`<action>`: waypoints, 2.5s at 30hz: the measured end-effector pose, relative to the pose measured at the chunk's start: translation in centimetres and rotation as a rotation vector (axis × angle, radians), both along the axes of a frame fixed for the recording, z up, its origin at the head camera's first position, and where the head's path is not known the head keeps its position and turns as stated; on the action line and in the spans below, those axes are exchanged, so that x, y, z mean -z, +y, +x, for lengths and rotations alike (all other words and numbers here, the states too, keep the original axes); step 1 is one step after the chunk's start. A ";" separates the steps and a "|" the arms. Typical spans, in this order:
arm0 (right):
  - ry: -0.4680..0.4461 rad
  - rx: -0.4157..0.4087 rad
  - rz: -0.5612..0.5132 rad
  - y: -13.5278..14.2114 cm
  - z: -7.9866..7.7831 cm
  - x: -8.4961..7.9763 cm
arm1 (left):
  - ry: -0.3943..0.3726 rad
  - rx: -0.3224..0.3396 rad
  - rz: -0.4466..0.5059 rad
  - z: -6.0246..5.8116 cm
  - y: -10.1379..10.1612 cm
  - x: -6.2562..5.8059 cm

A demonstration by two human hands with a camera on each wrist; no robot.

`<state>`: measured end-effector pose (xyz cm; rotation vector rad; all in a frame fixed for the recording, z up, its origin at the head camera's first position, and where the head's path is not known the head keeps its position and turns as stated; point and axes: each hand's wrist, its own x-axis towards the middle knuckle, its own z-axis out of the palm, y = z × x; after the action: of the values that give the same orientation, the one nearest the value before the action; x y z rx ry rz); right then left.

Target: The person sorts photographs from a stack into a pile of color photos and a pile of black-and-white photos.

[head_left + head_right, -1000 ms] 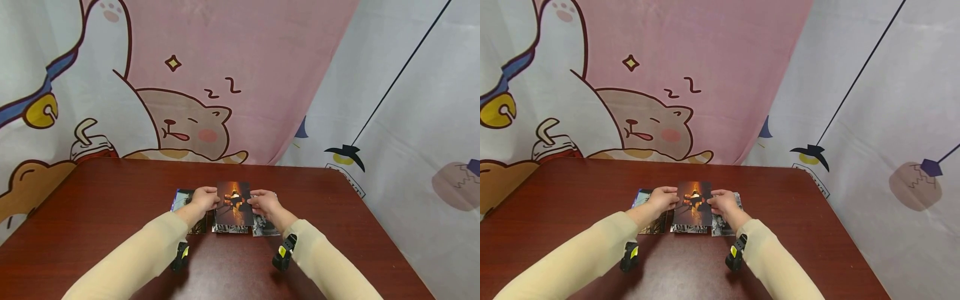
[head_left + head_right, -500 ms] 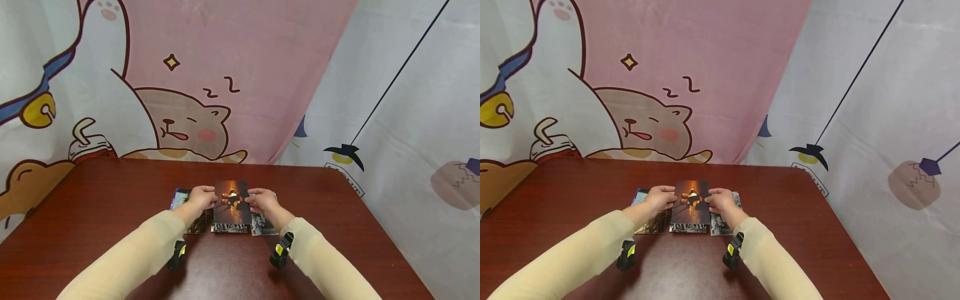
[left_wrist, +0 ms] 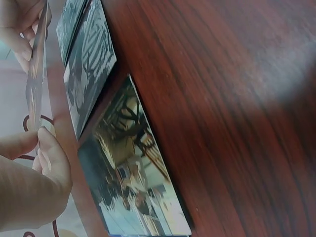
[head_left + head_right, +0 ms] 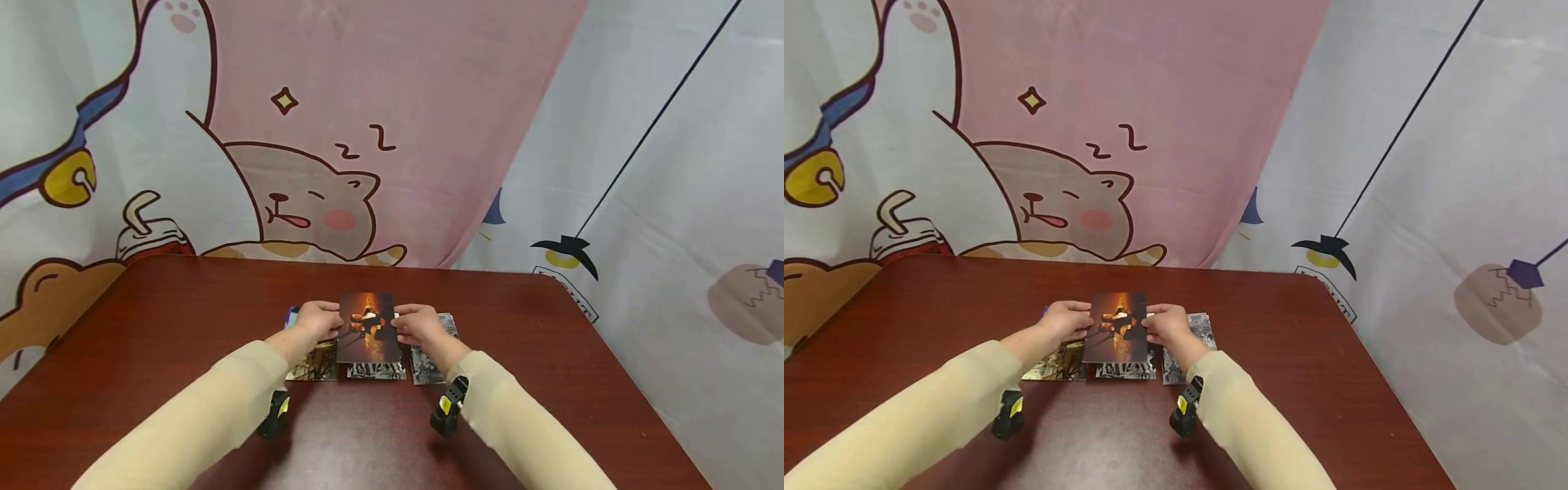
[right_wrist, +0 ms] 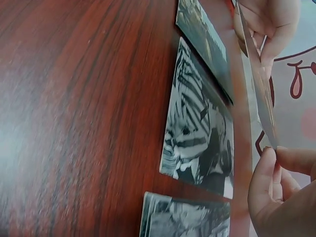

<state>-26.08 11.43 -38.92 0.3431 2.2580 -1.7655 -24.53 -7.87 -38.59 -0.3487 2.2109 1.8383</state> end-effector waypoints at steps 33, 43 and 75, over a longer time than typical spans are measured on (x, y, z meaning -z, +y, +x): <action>0.029 -0.024 -0.027 -4.1 0.3 0.2 | -0.014 0.030 -0.061 0.8 -4.1 -0.7; 0.014 -0.068 -0.057 -5.2 0.4 0.6 | -0.018 0.038 -0.107 0.8 -5.0 -0.6; -0.037 -0.160 -0.038 -7.4 0.5 1.9 | 0.046 -0.033 -0.286 1.3 -7.3 0.9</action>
<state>-25.60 3.99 -40.85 0.1798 2.1586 -1.7036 -23.21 -15.13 -39.46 -0.4007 2.5178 1.5592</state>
